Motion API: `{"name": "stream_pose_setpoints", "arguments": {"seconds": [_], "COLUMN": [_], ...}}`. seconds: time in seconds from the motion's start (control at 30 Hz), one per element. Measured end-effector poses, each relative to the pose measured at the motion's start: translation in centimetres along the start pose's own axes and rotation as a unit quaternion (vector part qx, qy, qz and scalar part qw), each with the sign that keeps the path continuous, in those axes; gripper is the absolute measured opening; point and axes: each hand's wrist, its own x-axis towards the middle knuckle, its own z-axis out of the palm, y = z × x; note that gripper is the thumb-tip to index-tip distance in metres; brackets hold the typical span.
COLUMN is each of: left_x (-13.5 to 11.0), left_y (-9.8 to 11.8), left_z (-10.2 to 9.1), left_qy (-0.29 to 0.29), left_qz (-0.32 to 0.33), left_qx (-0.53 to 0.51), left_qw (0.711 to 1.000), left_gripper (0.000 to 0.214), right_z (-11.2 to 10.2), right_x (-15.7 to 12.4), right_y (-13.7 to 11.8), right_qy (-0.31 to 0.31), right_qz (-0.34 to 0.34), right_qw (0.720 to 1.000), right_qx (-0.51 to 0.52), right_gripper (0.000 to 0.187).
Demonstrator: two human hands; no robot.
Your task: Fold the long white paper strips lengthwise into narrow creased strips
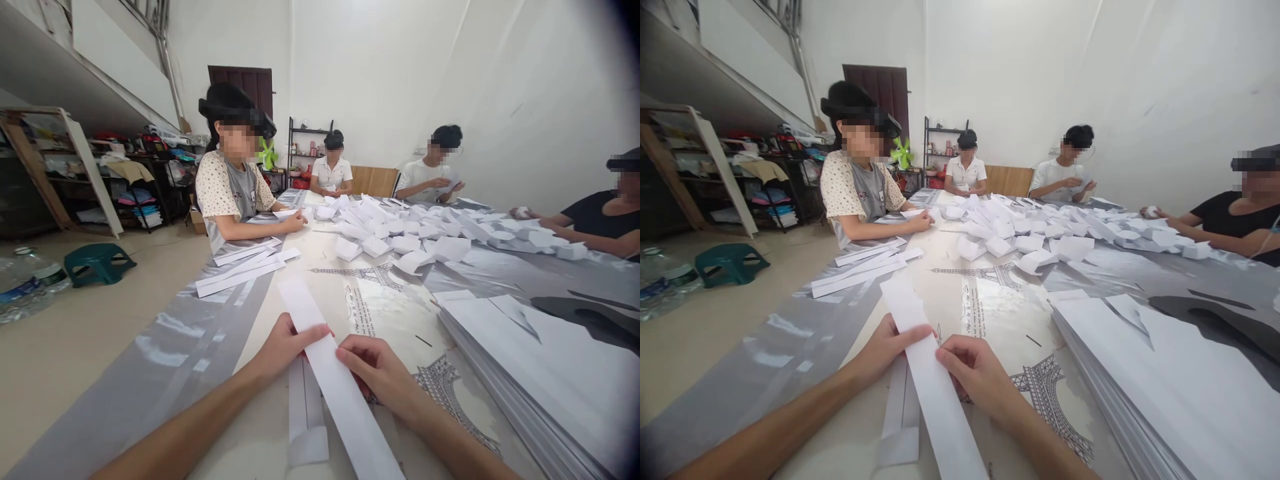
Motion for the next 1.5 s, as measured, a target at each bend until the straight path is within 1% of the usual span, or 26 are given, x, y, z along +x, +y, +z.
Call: {"name": "stream_pose_setpoints", "arguments": {"seconds": [0.17,0.27,0.33,0.47,0.5,0.67,0.7,0.83,0.87,0.9,1.03,1.07,1.1,1.2,1.23,1.27,1.4,1.43,1.5], "left_x": [0.19,0.35,0.37,0.26,0.25,0.33,0.32,0.19,0.20,0.23,0.43,0.42,0.39,0.25,0.24,0.25,0.41,0.42,0.36], "left_y": [-0.24,-0.57,-0.62,-0.24,-0.15,-0.12,-0.12,-0.11,-0.18,-0.28,-0.55,-0.50,-0.40,-0.08,-0.03,-0.03,-0.13,-0.09,0.08], "left_z": [-0.13,-0.27,-0.30,-0.19,-0.18,-0.22,-0.20,-0.13,-0.16,-0.22,-0.41,-0.38,-0.31,-0.12,-0.12,-0.15,-0.43,-0.46,-0.40], "left_qy": [-0.014,0.018,0.026,-0.027,-0.031,0.025,0.020,-0.055,-0.063,-0.056,0.011,0.009,-0.005,-0.066,-0.075,-0.071,-0.014,-0.013,-0.044], "left_qz": [0.002,0.007,0.004,-0.012,-0.014,-0.014,-0.015,-0.015,-0.014,-0.011,-0.006,-0.007,-0.009,-0.010,-0.009,-0.008,0.008,0.013,0.020], "left_qx": [-0.001,-0.019,-0.022,-0.015,-0.016,-0.043,-0.043,-0.019,-0.015,-0.014,-0.030,-0.028,-0.023,0.000,0.002,0.001,-0.004,0.003,0.030], "left_qw": [1.000,1.000,0.999,0.999,0.999,0.999,0.999,0.998,0.998,0.998,0.999,1.000,1.000,0.998,0.997,0.997,1.000,1.000,0.998], "left_gripper": [0.027,0.029,0.032,0.031,0.031,0.036,0.036,0.032,0.032,0.032,0.037,0.038,0.037,0.033,0.033,0.034,0.041,0.041,0.039], "right_z": [0.04,0.01,-0.01,-0.04,-0.05,-0.03,-0.01,0.03,0.03,0.03,0.03,0.04,0.05,0.06,0.04,0.01,-0.05,-0.02,0.07], "right_x": [0.12,0.14,0.12,-0.03,-0.04,0.11,0.15,0.18,0.17,0.15,0.20,0.24,0.28,0.28,0.25,0.20,0.07,0.07,0.10], "right_y": [0.00,0.00,-0.02,-0.23,-0.30,-0.33,-0.26,0.04,0.07,0.06,-0.12,-0.15,-0.16,-0.10,-0.08,-0.06,-0.12,-0.16,-0.22], "right_qy": [0.010,0.005,-0.003,-0.012,-0.013,-0.010,-0.011,-0.009,-0.007,-0.006,-0.021,-0.024,-0.026,-0.022,-0.020,-0.024,-0.041,-0.041,-0.033], "right_qz": [-0.009,-0.005,-0.004,-0.007,-0.005,0.009,0.009,0.001,-0.001,-0.001,0.005,0.006,0.008,0.007,0.005,0.004,0.015,0.018,0.015], "right_qw": [1.000,1.000,1.000,1.000,1.000,1.000,1.000,1.000,1.000,1.000,1.000,1.000,1.000,1.000,1.000,1.000,0.999,0.999,0.999], "right_qx": [-0.005,0.003,0.010,0.006,0.004,0.001,0.001,-0.006,-0.008,-0.009,-0.004,-0.003,0.000,0.006,0.006,0.004,-0.001,0.001,0.003], "right_gripper": [0.032,0.032,0.033,0.035,0.035,0.034,0.034,0.038,0.039,0.039,0.036,0.036,0.037,0.040,0.040,0.040,0.037,0.036,0.038]}}
